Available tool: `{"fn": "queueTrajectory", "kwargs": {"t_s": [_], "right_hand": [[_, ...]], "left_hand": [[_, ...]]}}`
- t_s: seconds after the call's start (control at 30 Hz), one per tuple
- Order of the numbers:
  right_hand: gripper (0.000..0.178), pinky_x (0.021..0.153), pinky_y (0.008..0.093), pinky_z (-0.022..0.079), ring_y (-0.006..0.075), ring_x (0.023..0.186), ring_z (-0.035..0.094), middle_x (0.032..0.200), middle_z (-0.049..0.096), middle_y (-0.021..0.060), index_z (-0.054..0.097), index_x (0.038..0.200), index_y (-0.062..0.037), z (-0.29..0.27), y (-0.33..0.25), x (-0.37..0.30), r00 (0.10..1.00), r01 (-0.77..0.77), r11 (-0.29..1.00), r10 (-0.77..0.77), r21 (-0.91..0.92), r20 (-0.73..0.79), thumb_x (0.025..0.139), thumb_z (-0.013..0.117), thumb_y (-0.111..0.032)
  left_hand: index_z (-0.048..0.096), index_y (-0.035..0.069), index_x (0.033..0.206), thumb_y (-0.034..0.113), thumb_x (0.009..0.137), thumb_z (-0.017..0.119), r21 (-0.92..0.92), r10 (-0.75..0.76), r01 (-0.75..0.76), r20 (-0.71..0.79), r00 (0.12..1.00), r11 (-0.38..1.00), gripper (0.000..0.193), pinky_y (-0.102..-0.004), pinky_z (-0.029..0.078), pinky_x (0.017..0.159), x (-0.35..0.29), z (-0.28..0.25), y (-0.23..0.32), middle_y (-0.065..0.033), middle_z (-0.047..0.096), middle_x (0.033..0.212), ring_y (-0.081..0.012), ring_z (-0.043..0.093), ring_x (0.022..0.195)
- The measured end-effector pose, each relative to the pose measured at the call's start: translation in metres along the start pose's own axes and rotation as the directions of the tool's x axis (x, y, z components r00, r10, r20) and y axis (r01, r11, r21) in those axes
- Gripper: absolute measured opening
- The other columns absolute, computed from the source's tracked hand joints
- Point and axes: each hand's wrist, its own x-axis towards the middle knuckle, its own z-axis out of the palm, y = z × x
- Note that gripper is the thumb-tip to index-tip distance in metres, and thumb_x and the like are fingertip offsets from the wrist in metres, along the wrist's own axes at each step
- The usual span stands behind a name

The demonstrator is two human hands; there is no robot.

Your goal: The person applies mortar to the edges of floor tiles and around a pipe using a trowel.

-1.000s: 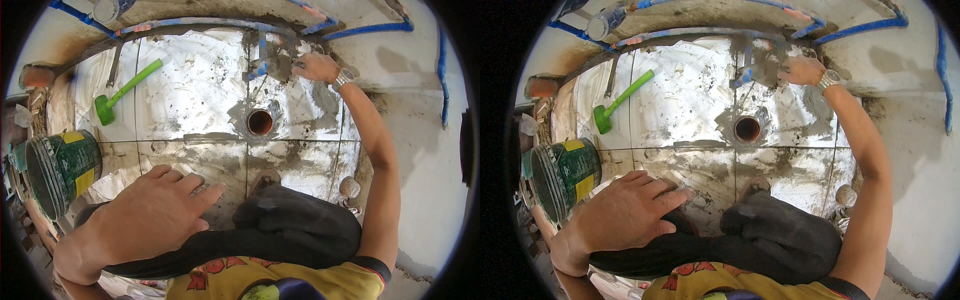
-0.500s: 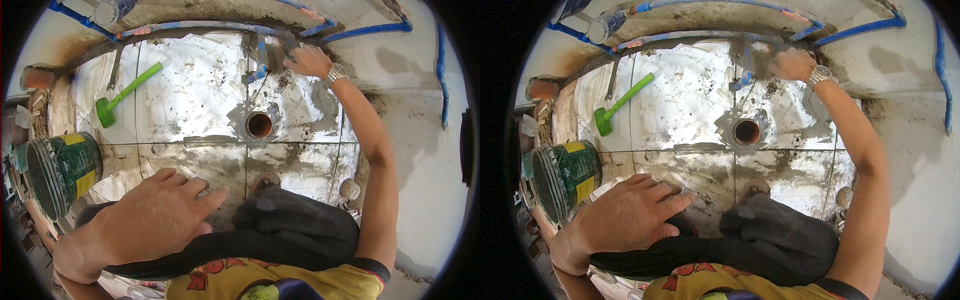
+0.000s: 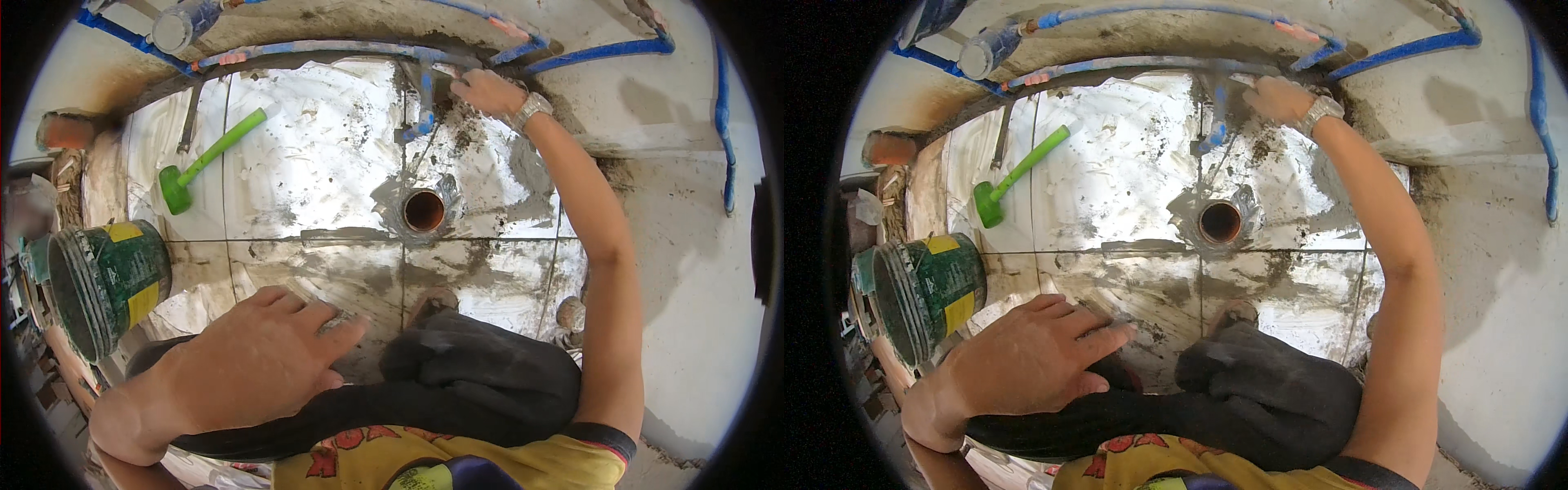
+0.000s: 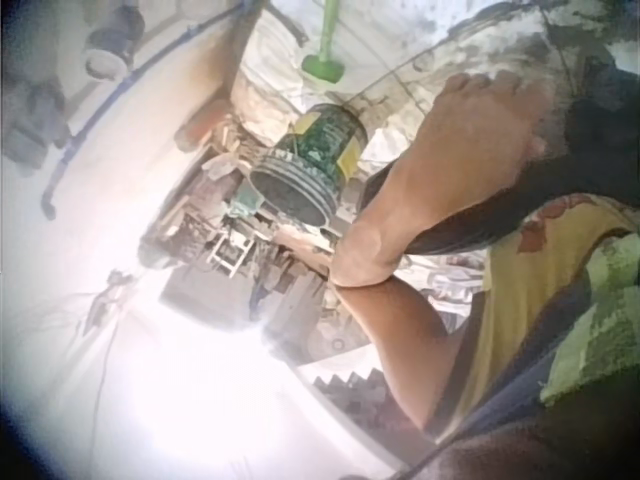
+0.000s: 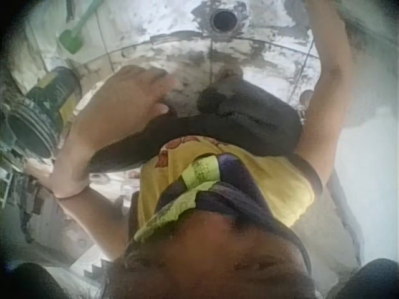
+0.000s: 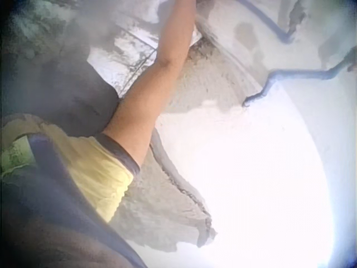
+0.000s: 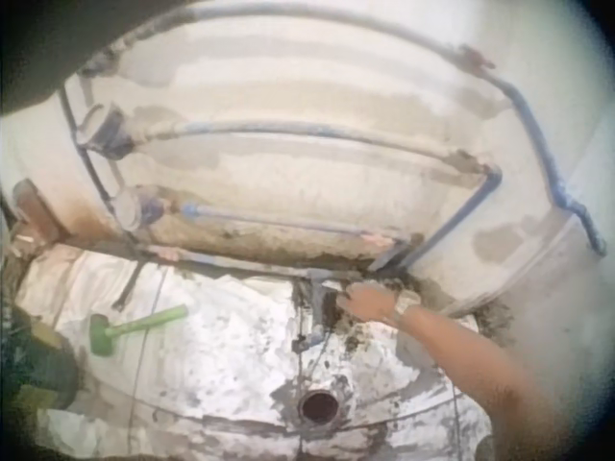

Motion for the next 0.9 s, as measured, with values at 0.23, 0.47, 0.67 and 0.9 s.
{"fn": "queueTrajectory", "kwargs": {"t_s": [0.23,0.47,0.67,0.9], "right_hand": [[0.066,0.071,0.0513,0.056,0.0363,0.066,0.070,0.071,0.071,0.0224,0.073,0.090,0.0107,-0.017,-0.013,-0.026,0.968,0.043,0.999,-0.037,-0.019,0.248,0.102,0.052,-0.050],[0.070,0.104,0.0531,0.052,0.0430,0.121,0.068,0.126,0.071,0.0303,0.068,0.134,0.0024,-0.013,0.016,-0.050,0.979,0.098,0.964,-0.049,-0.247,0.198,0.101,0.057,-0.058],[0.067,0.105,0.0518,0.053,0.0452,0.121,0.068,0.128,0.072,0.0259,0.070,0.135,-0.0027,0.006,0.024,-0.050,0.987,0.065,0.959,-0.021,-0.275,0.162,0.100,0.057,-0.058],[0.062,0.099,0.0534,0.054,0.0459,0.115,0.069,0.121,0.073,0.0291,0.075,0.118,0.0024,-0.024,0.022,-0.055,0.988,0.054,0.956,-0.009,-0.287,0.156,0.098,0.060,-0.055]], "left_hand": [[0.056,0.008,0.149,0.039,0.098,0.074,-0.019,-0.083,0.084,0.032,0.996,0.996,0.062,-0.0517,0.052,0.107,-0.004,0.001,-0.005,-0.0195,0.067,0.134,-0.0438,0.068,0.116],[0.055,0.009,0.150,0.040,0.100,0.072,-0.012,-0.057,0.058,0.065,0.996,0.998,0.061,-0.0523,0.051,0.108,-0.013,0.003,0.004,-0.0195,0.067,0.134,-0.0442,0.068,0.119],[0.055,0.009,0.149,0.039,0.099,0.071,0.023,0.013,-0.012,-0.018,1.000,1.000,0.061,-0.0513,0.051,0.107,-0.017,0.009,0.004,-0.0186,0.068,0.126,-0.0416,0.068,0.115],[0.056,0.008,0.149,0.037,0.099,0.072,-0.020,-0.033,0.033,-0.002,0.999,0.999,0.060,-0.0506,0.051,0.107,-0.016,0.008,0.002,-0.0182,0.068,0.124,-0.0408,0.069,0.114]]}}
